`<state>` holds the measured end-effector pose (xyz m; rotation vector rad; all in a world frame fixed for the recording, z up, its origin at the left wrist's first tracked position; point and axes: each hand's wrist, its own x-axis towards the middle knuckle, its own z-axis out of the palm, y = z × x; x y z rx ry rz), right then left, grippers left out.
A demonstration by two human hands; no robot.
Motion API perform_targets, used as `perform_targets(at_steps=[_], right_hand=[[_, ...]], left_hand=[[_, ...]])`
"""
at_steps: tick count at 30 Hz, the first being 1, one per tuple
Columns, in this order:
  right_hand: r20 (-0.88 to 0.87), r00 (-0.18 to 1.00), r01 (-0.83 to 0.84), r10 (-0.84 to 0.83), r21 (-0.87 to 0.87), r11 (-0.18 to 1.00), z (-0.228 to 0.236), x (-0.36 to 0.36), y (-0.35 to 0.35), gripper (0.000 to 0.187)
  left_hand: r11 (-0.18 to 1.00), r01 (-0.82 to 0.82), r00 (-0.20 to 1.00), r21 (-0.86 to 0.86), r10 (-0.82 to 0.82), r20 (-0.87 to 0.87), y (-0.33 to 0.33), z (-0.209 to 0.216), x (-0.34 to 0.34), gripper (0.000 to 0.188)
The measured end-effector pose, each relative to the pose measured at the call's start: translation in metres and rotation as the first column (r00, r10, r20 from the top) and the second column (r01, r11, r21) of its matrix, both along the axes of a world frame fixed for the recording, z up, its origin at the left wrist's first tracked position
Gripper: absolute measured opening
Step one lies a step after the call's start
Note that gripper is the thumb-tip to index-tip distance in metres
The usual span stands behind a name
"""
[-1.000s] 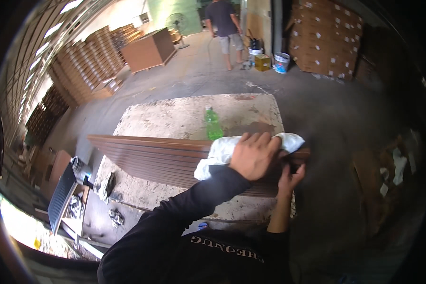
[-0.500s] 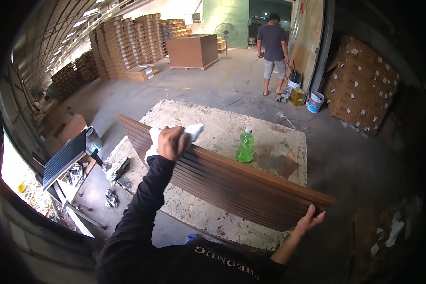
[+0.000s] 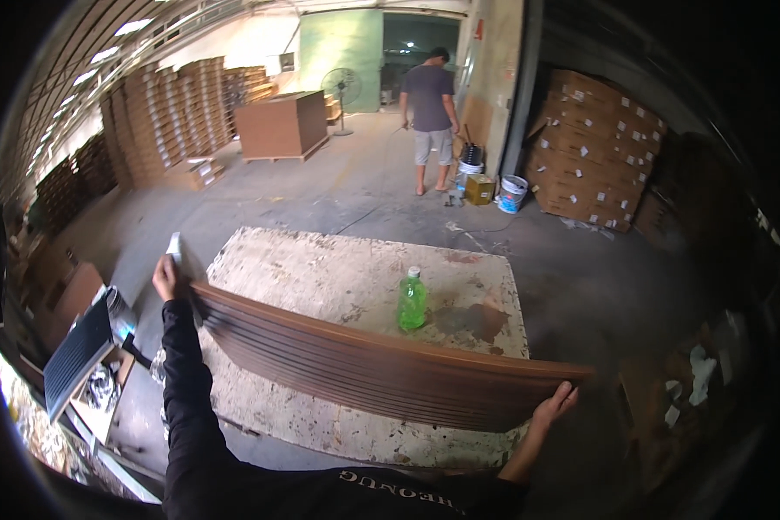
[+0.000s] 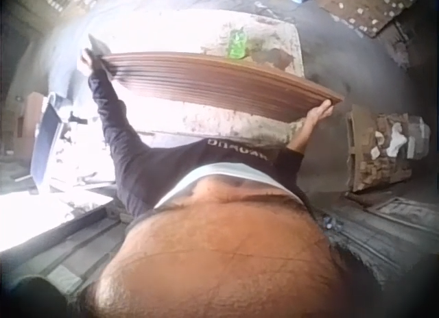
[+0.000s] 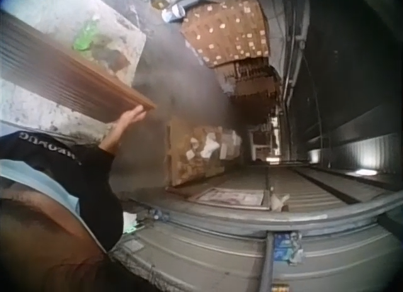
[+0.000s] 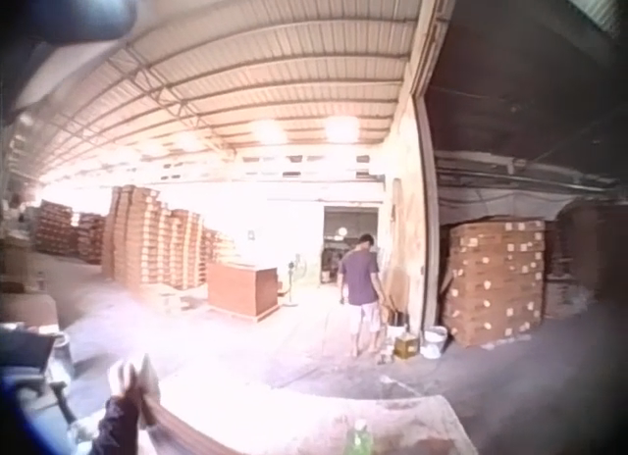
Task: The person wipes a slatted wooden furniture panel with a cloth, applying liquid from a green bottle onto the surface and edges before lifting the panel to wipe the underside.
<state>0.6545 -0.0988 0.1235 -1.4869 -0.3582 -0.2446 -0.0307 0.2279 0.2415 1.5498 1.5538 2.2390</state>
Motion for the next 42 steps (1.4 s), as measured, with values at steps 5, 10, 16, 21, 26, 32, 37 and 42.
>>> perform_targets(at_steps=[5,10,16,21,26,32,37,42], right_hand=[[-0.096,0.994,0.059,-0.046,0.138,0.989,-0.019,-0.002,-0.011,0.066],[-0.191,0.982,-0.006,0.002,-0.016,1.000,-0.084,0.018,-0.037,0.057],[-0.190,0.982,0.009,-0.015,-0.035,0.999,-0.050,-0.012,-0.029,0.063],[-0.320,0.945,-0.221,0.066,-0.479,0.849,0.022,-0.070,-0.069,0.069],[-0.362,0.930,-0.280,0.068,-0.574,0.769,-0.050,-0.093,-0.080,0.063],[-0.523,0.847,-0.338,-0.093,-0.665,0.666,-0.069,-0.083,-0.102,0.068],[-0.523,0.849,-0.383,-0.076,-0.709,0.592,-0.081,-0.064,-0.064,0.053],[-0.084,0.996,-0.038,-0.007,-0.517,0.855,-0.067,-0.028,-0.046,0.050]], left_hand=[[0.956,0.049,0.968,-0.290,0.026,0.251,0.036,-0.157,-0.074,0.047],[0.708,0.228,0.869,-0.669,0.162,0.468,-0.001,-0.294,-0.043,0.068],[0.609,0.256,0.953,-0.751,-0.029,0.301,0.014,-0.297,-0.073,0.073],[0.491,0.120,0.934,-0.863,-0.350,-0.069,0.032,-0.325,-0.140,0.075],[0.453,-0.215,0.600,-0.865,-0.638,-0.483,0.024,-0.356,-0.170,0.056],[0.323,-0.388,0.359,-0.863,-0.810,-0.464,0.029,-0.296,-0.082,0.036],[0.337,-0.344,0.549,-0.877,-0.685,-0.479,0.003,-0.285,-0.100,0.050],[0.610,-0.289,0.806,-0.737,-0.260,-0.531,-0.013,-0.163,-0.078,0.057]])
